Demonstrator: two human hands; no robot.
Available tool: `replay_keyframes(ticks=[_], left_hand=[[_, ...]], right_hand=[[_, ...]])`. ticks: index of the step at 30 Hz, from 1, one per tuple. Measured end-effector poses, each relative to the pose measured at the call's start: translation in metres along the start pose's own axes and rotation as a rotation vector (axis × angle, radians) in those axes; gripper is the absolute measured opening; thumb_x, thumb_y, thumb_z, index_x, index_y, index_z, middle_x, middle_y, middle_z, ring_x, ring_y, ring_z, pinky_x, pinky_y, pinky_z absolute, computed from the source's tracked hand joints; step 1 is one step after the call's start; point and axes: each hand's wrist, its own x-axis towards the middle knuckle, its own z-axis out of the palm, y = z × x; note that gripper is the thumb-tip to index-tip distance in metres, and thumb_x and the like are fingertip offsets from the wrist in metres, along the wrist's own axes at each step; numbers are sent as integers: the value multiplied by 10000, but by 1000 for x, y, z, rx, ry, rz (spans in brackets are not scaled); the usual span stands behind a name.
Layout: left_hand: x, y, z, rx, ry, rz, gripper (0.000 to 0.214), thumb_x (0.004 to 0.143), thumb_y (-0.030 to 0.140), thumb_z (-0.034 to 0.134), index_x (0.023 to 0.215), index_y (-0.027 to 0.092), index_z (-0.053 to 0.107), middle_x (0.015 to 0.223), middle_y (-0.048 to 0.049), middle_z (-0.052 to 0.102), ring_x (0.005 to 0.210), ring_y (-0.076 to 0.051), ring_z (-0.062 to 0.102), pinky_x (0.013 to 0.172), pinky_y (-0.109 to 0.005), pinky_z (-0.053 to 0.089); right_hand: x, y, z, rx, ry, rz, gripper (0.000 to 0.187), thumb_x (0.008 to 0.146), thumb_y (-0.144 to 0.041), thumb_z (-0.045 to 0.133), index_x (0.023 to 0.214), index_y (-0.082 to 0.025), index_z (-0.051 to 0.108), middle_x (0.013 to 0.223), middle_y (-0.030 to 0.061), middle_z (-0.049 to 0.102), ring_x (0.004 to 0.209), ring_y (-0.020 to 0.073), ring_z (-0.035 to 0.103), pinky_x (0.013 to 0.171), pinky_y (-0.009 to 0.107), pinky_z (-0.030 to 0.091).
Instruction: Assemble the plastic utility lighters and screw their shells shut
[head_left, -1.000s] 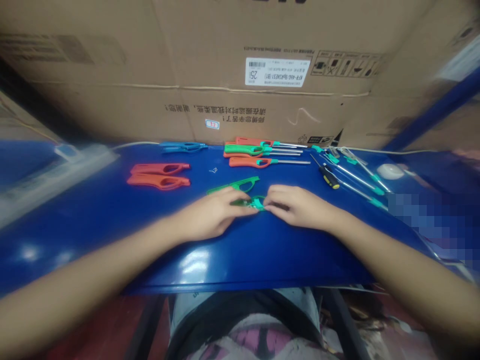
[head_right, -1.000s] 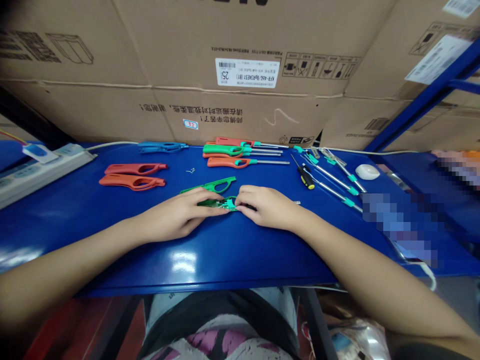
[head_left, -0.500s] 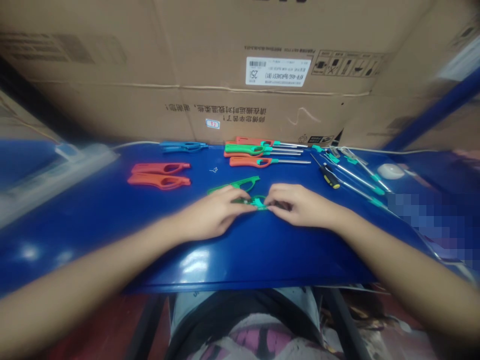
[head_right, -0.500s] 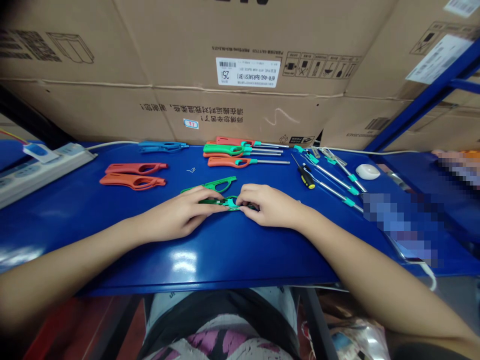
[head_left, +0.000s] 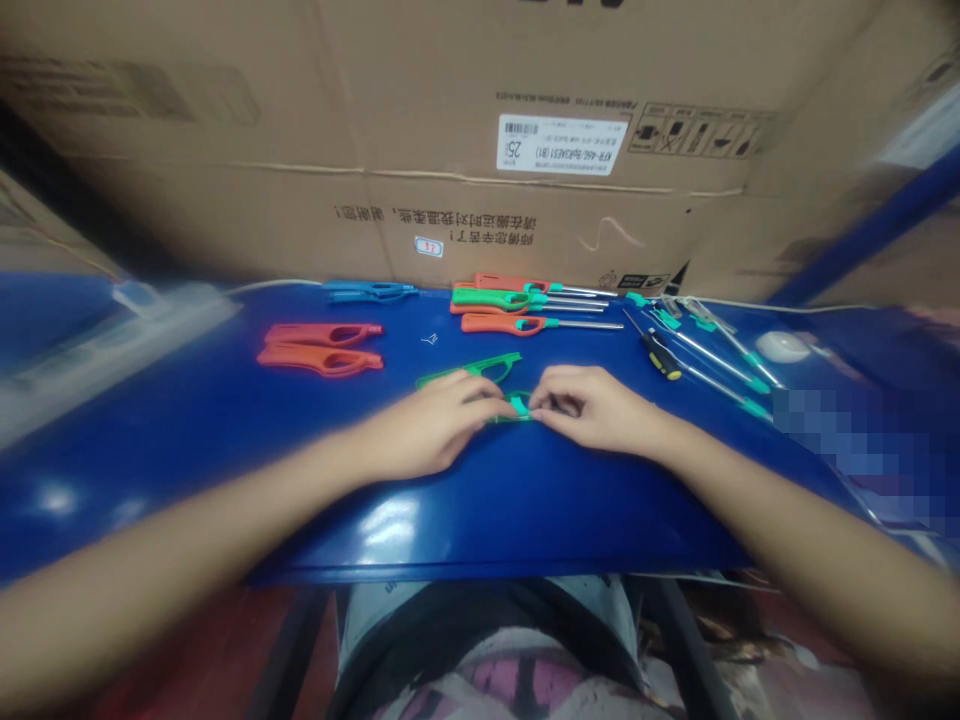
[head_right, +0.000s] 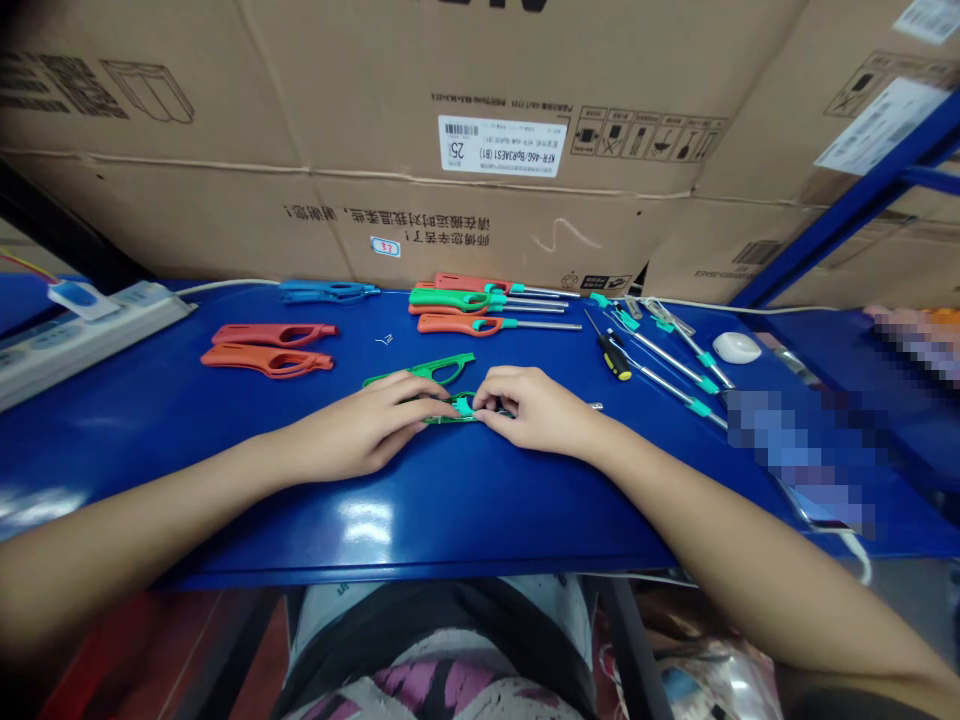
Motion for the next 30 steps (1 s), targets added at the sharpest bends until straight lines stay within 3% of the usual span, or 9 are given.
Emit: replay_keyframes(ticks=[11, 17, 23, 30], left_hand=[[0, 0, 2, 8, 2, 3, 380, 989, 122, 458, 1312, 235, 622, 1301, -115, 597, 1200, -261, 538, 1027, -446, 480], [0, -1, 2, 40, -13, 4, 393, 980, 108, 462, 1326, 221, 611, 1321, -116, 585, 1213, -265, 528, 1039, -442, 472], [0, -1, 2, 36, -13, 13, 396, 983, 106, 458, 1333, 214, 606, 1322, -121, 585, 1214, -266, 528, 1038, -446, 476], [0, -2, 3, 49, -8, 22, 405, 970, 87, 466, 1329, 206, 609, 1329, -121, 585, 1220, -265, 527, 1045, -449, 478]], right_hand=[[1, -1, 5, -50, 41, 29, 115, 906, -224, 646, 822, -166, 698, 723, 3, 598, 589, 95, 491, 575, 223, 390], [1, -3, 2, -112, -26, -26, 127, 934, -190, 577, 919, -167, 701, 873, 47, 642, 715, 131, 573, 667, 255, 445], [-4, -1, -12, -84, -41, -31, 134, 911, -166, 589, 984, -172, 702, 911, 48, 642, 670, 116, 552, 633, 247, 446], [-3, 4, -14, -67, -95, -17, 118, 921, -165, 592, 910, -173, 709, 895, 47, 658, 749, 136, 598, 689, 258, 462]])
